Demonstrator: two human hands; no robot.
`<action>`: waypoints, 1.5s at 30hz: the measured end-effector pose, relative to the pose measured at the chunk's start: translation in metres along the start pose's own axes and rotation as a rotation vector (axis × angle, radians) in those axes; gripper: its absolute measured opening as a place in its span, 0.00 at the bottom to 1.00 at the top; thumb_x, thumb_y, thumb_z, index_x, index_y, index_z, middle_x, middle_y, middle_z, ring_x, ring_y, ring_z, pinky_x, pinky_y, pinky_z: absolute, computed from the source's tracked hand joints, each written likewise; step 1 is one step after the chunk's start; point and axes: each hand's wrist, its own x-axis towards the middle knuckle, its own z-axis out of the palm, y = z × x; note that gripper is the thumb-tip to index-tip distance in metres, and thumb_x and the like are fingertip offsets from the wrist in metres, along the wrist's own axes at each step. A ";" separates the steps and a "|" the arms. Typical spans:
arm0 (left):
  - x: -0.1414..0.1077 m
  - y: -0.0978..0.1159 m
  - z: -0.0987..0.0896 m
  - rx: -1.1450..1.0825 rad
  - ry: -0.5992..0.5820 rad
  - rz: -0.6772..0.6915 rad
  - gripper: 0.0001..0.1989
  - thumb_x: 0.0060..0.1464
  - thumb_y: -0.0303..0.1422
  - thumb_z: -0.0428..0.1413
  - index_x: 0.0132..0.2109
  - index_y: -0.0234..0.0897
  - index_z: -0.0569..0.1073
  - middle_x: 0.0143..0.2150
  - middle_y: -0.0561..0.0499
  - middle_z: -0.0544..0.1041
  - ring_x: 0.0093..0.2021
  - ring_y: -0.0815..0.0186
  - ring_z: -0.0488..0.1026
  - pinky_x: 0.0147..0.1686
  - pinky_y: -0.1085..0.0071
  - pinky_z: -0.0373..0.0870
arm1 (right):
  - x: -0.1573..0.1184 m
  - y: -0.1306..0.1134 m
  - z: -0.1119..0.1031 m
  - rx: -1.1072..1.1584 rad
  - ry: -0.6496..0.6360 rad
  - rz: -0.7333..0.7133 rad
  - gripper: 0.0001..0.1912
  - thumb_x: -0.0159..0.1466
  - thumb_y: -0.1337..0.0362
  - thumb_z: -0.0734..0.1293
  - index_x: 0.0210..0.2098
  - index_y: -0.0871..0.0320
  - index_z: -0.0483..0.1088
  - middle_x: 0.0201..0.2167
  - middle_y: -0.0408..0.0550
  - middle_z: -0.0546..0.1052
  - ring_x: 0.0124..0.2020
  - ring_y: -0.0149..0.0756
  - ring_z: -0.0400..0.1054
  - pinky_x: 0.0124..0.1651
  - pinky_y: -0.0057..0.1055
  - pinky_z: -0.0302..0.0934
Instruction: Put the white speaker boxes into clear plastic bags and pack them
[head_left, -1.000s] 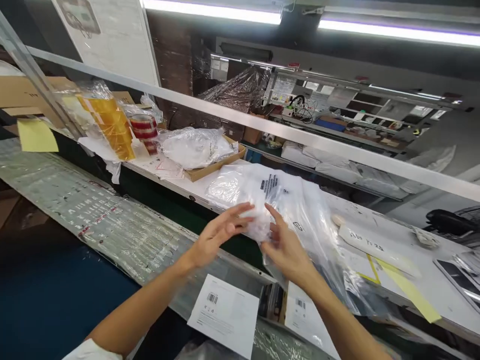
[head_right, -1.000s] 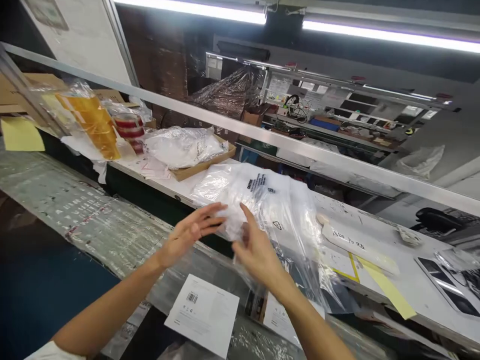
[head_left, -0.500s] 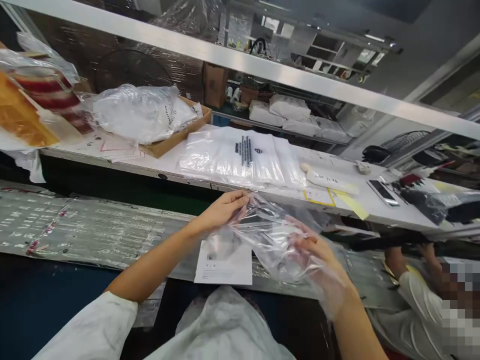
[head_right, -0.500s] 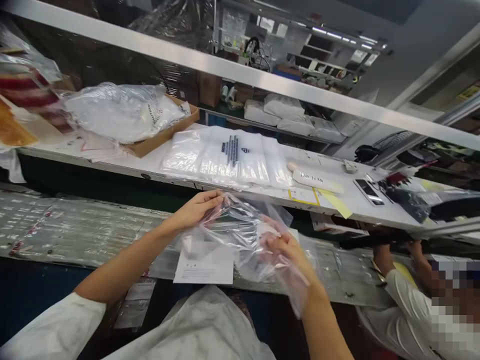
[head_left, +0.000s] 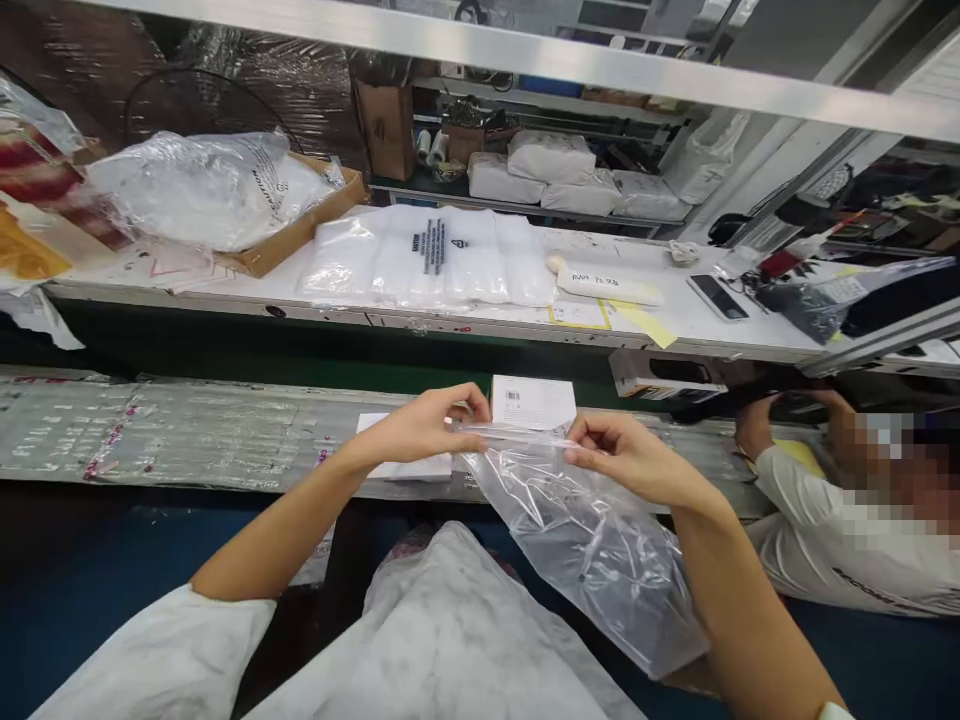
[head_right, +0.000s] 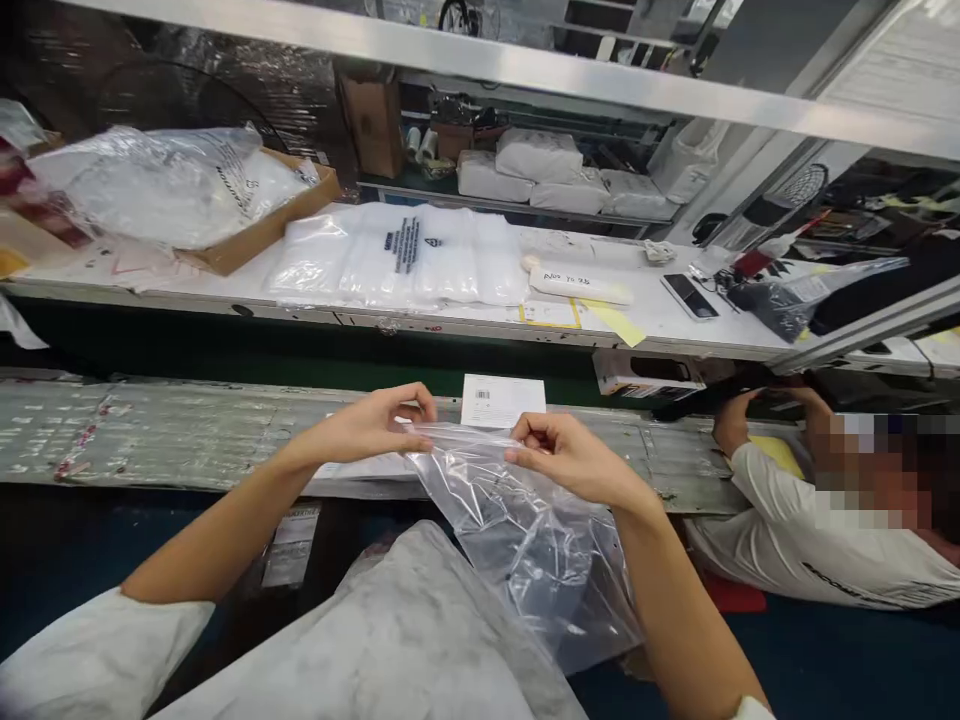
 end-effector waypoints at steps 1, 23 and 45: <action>-0.007 -0.006 0.006 -0.057 0.017 -0.018 0.16 0.55 0.42 0.68 0.44 0.38 0.75 0.48 0.47 0.78 0.48 0.61 0.75 0.48 0.68 0.70 | -0.006 0.008 -0.003 0.035 -0.007 -0.003 0.23 0.67 0.43 0.70 0.30 0.57 0.74 0.21 0.39 0.62 0.24 0.29 0.51 0.27 0.28 0.47; -0.173 -0.082 0.131 -0.211 0.363 -0.520 0.25 0.65 0.55 0.55 0.42 0.37 0.82 0.32 0.51 0.75 0.29 0.67 0.65 0.30 0.73 0.59 | 0.009 0.073 0.101 0.775 -0.088 0.160 0.28 0.62 0.37 0.73 0.24 0.53 0.67 0.11 0.32 0.52 0.11 0.23 0.38 0.15 0.27 0.35; -0.165 -0.195 0.036 -0.357 1.156 -0.368 0.19 0.53 0.49 0.66 0.37 0.36 0.76 0.29 0.53 0.74 0.29 0.68 0.69 0.32 0.73 0.65 | 0.114 0.144 0.221 0.367 0.389 0.115 0.23 0.66 0.38 0.66 0.34 0.52 0.65 0.29 0.41 0.67 0.32 0.35 0.60 0.39 0.34 0.60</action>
